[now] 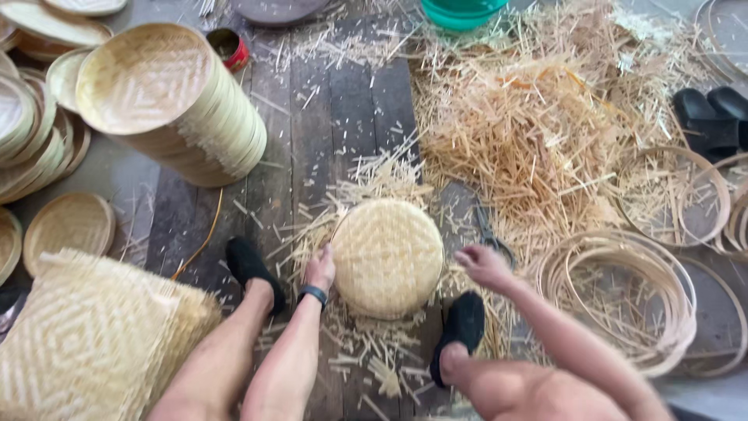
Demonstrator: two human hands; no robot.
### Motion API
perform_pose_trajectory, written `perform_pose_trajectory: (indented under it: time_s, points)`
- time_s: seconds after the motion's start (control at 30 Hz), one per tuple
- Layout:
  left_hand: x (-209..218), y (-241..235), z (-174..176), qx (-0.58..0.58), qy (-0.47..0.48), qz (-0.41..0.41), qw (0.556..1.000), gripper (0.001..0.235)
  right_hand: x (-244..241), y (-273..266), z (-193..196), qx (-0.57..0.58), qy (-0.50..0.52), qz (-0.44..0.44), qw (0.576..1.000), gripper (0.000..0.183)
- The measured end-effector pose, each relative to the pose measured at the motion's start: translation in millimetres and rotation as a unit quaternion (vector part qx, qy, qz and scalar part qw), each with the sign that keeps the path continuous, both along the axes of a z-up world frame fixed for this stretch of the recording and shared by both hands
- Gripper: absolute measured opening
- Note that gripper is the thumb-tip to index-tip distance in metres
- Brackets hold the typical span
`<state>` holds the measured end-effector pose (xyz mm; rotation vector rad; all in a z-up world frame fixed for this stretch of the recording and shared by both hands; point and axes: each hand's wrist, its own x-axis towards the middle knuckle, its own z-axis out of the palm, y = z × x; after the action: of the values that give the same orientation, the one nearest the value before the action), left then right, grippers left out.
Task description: The person sits on the floor and repeatedly places a woven mat over a circular bamboo frame, then uses shears to trim the excess matting flush with the frame edge. The finished pieces are stacked nearby.
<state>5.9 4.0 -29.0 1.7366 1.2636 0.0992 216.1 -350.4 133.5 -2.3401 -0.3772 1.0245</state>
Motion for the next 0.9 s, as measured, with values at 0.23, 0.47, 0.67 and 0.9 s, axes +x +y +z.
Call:
perform_pose_trajectory:
  time_s: [0.23, 0.47, 0.67, 0.9]
  points:
    - [34, -5, -45, -0.246, -0.133, 0.301, 0.911, 0.064, -2, 79, -116, 0.189, 0.245, -0.436, 0.845, 0.052]
    - [36, 1, 47, -0.25, -0.402, 0.209, 0.856, 0.064, 28, 41, -64, 0.377, 0.145, -0.352, 0.844, 0.058]
    - [43, -13, 66, -0.42, -0.269, 0.175, 0.849, 0.054, 16, 50, -66, 0.325, 0.239, -0.394, 0.826, 0.05]
    - [55, -70, 52, 0.156, 0.096, 0.003, 0.983, 0.068, 15, -6, -130, 0.05, -0.028, -0.214, 0.975, 0.045]
